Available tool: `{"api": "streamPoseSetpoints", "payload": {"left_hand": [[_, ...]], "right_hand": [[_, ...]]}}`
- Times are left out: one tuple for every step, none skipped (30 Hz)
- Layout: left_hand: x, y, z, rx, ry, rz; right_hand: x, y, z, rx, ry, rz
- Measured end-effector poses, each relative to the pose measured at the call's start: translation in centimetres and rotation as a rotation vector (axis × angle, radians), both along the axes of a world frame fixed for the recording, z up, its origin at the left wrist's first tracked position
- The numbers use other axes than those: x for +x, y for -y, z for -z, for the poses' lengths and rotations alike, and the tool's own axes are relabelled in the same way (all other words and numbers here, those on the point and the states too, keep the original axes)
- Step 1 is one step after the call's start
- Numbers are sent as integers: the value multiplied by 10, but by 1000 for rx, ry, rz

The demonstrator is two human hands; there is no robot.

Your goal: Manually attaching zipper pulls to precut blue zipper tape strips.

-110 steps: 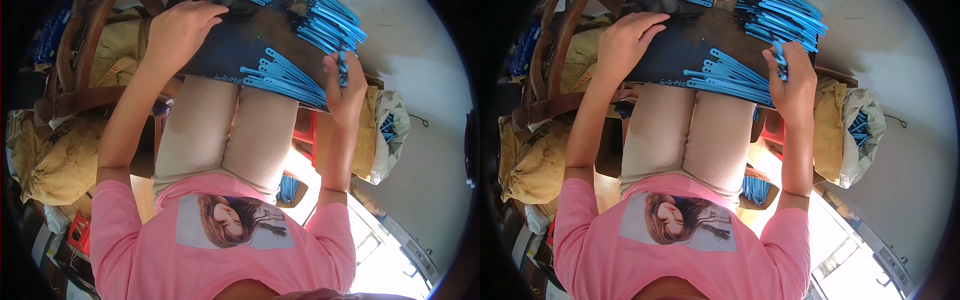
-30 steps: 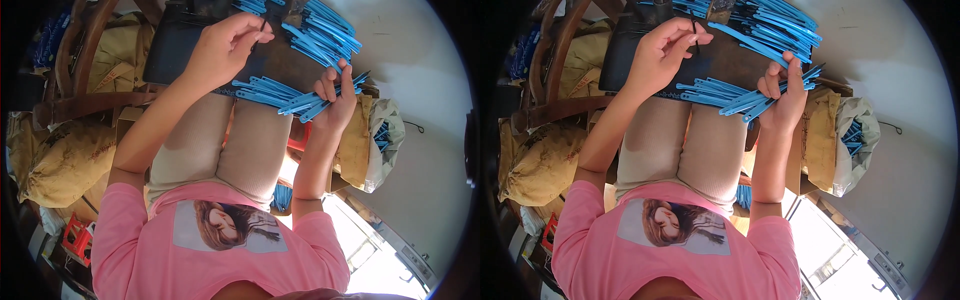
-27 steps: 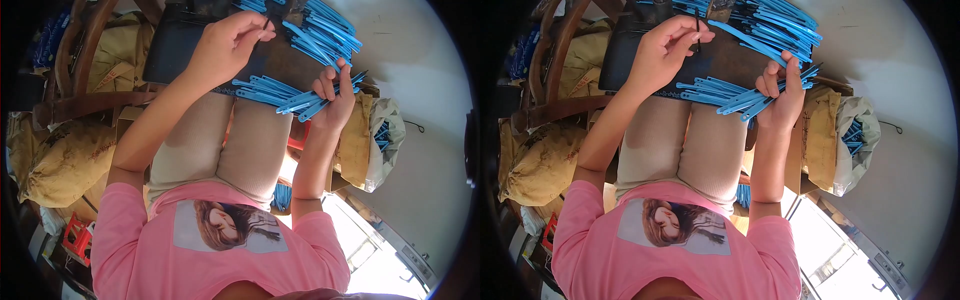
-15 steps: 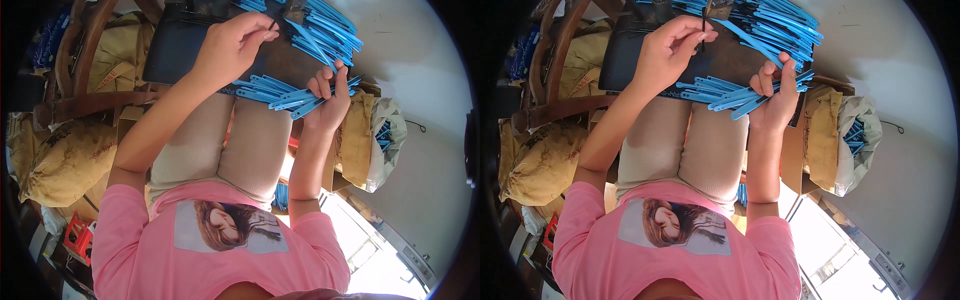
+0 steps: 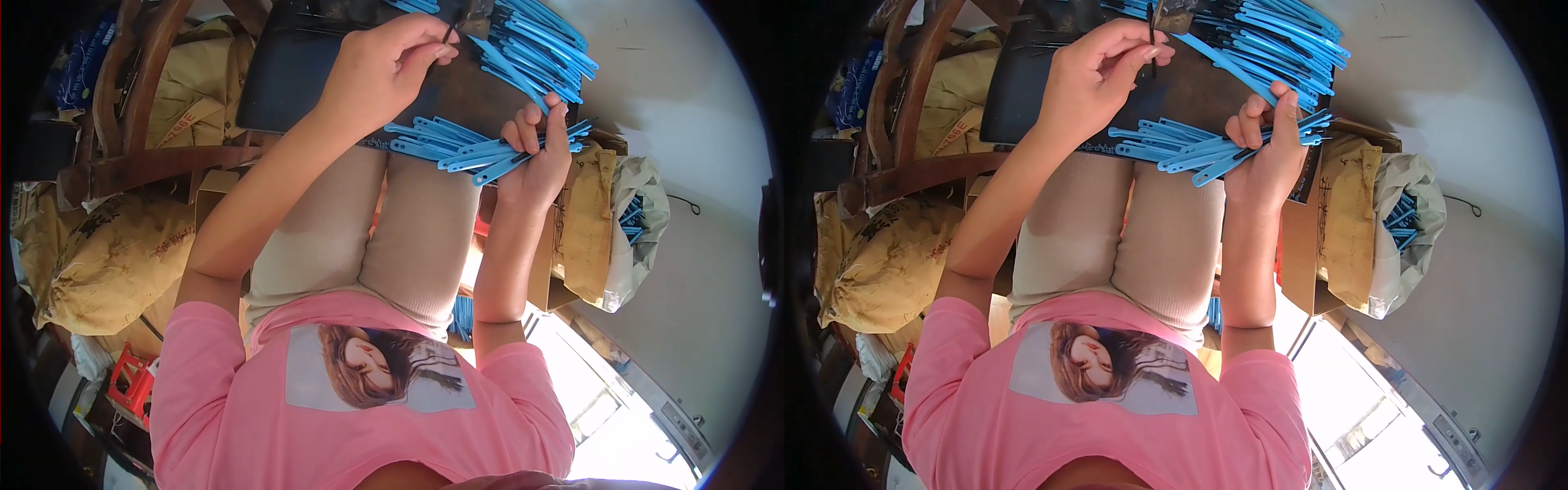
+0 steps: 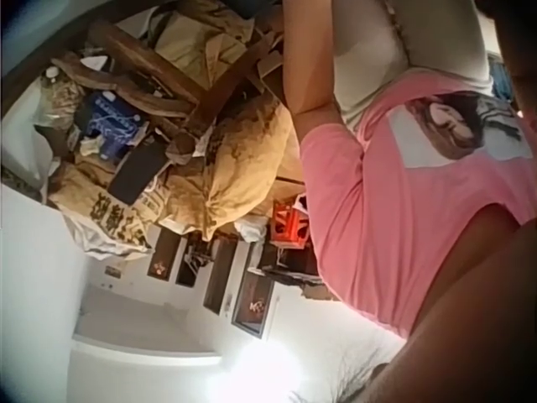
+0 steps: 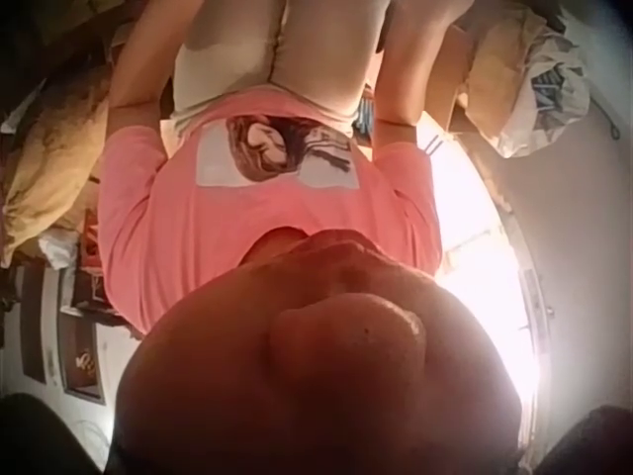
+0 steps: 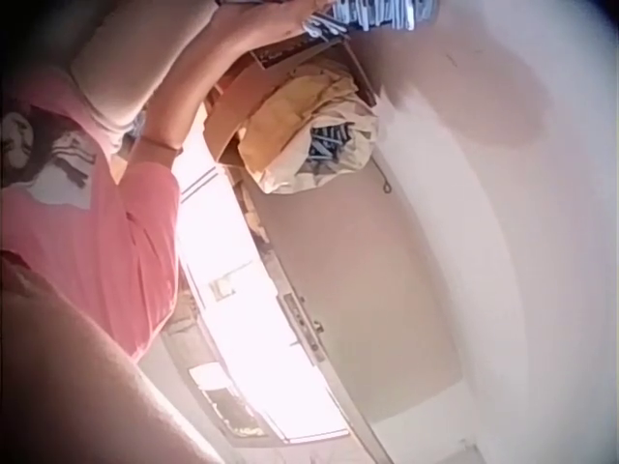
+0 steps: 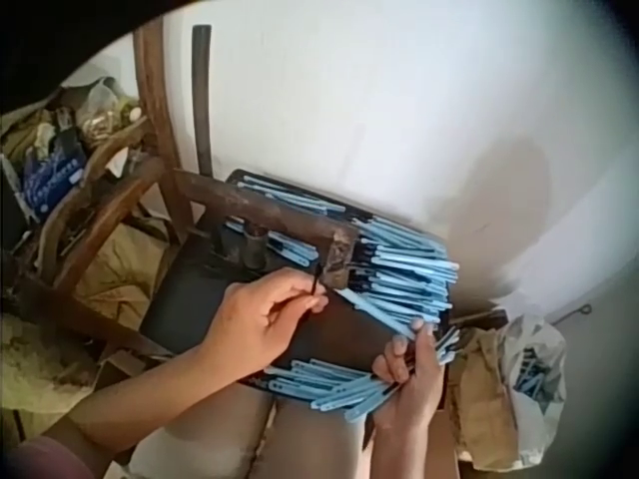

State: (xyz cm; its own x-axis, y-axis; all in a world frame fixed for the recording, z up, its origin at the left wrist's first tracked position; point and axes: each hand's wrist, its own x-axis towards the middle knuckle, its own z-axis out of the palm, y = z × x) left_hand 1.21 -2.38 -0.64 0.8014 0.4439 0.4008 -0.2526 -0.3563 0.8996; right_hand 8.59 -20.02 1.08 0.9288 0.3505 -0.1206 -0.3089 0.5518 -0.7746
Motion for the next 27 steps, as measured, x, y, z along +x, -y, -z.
{"api": "streamPoseSetpoints", "payload": {"left_hand": [[0, -1, 1, 0, -1, 1], [1, -2, 5, 48, 45, 1], [2, -3, 6, 99, 93, -2], [2, -3, 7, 99, 95, -4], [3, -3, 8, 71, 101, 7], [3, -3, 9, 43, 107, 18], [3, -3, 9, 43, 109, 17], [3, -3, 7, 44, 91, 2], [2, -4, 5, 46, 73, -12], [1, -3, 3, 45, 73, -12], [-1, -2, 0, 11, 8, -7], [-3, -2, -3, -22, -57, -3], [-2, -2, 0, -21, -54, -5], [1, -3, 1, 16, 24, -13], [2, -3, 2, 53, 103, -20], [2, -4, 4, 54, 106, -23], [2, -4, 5, 61, 106, -15], [2, -4, 4, 66, 105, -4], [2, -4, 4, 66, 107, -4], [4, -4, 5, 86, 127, -8], [5, -4, 6, 105, 148, -11], [6, -4, 8, 105, 150, -10], [8, -4, 8, 108, 157, -10], [9, -4, 9, 112, 163, -10], [9, -4, 9, 112, 165, -10], [8, -3, 10, 117, 169, -15], [8, -3, 11, 122, 173, -21]], "right_hand": [[-1, 0, 0, 0, -1, 1], [-1, 1, 1, 9, -28, -4], [-1, 1, 1, 20, -53, -13], [0, 2, 2, 21, -52, -14], [1, 3, 2, 67, -63, -38], [2, 4, 2, 112, -76, -61], [2, 4, 1, 112, -74, -62], [-1, 4, 0, 112, -38, -77], [-3, 3, -2, 113, -3, -92], [-5, 0, -3, 111, -3, -91], [-7, -4, -3, 106, -46, -71], [-8, -5, -3, 101, -88, -51], [-8, -5, -2, 106, -77, -56], [-7, -4, 0, 106, -75, -58], [-6, -2, 1, 140, -59, -82], [-6, -2, 1, 174, -43, -107], [-6, -3, 1, 175, -40, -109], [-6, -3, 1, 161, -38, -103], [-7, -3, 1, 147, -36, -96], [-7, -3, 1, 147, -33, -95], [-7, -4, 0, 142, -54, -85], [-7, -4, 0, 138, -74, -75], [-6, -5, 0, 138, -71, -75], [-6, -5, 1, 144, -80, -68], [-6, -6, 0, 149, -89, -61], [-7, -7, 0, 150, -87, -61], [-9, -8, 0, 133, -95, -45]]}}
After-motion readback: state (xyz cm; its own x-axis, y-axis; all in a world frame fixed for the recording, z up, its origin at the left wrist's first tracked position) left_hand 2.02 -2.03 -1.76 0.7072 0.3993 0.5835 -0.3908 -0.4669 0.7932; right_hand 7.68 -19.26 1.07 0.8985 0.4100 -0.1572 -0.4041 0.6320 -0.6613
